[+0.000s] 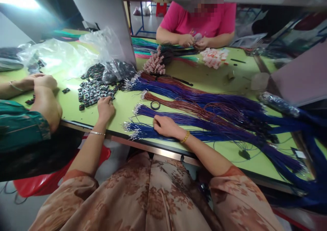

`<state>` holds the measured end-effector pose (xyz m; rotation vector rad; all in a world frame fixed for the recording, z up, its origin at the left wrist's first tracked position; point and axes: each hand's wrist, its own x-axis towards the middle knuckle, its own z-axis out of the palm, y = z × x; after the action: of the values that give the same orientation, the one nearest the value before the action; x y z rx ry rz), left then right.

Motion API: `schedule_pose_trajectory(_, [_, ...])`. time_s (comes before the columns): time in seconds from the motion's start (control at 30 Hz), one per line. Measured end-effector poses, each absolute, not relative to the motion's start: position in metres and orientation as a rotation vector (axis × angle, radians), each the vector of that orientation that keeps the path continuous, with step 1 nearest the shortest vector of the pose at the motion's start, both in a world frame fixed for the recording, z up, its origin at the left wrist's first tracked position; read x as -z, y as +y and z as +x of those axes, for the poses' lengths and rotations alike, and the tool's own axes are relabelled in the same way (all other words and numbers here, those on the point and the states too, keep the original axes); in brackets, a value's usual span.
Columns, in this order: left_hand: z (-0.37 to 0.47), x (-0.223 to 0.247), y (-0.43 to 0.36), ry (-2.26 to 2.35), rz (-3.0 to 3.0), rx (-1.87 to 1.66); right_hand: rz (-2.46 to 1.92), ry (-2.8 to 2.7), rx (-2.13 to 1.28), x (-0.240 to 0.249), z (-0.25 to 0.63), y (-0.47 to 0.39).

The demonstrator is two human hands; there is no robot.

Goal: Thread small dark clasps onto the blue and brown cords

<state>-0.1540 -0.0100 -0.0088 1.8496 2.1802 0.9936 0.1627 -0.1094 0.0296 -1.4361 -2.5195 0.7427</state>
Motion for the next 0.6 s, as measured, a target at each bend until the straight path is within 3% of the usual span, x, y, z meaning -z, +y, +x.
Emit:
schedule_pose_trajectory(0.3, [-0.154, 0.004, -0.014, 2.269, 1.843, -0.731, -1.553, -2.445, -0.639, -0.047, 0.157, -0.098])
schedule_pose_trajectory(0.43, [-0.152, 0.001, -0.027, 2.105, 1.77, -1.016, -1.397, -2.422, -0.758, -0.053, 0.14, -0.091])
schedule_pose_trajectory(0.6, [-0.131, -0.003, -0.053, 1.532, 1.325, -1.325, -1.16, -2.613, -0.777, -0.05, 0.11, -0.084])
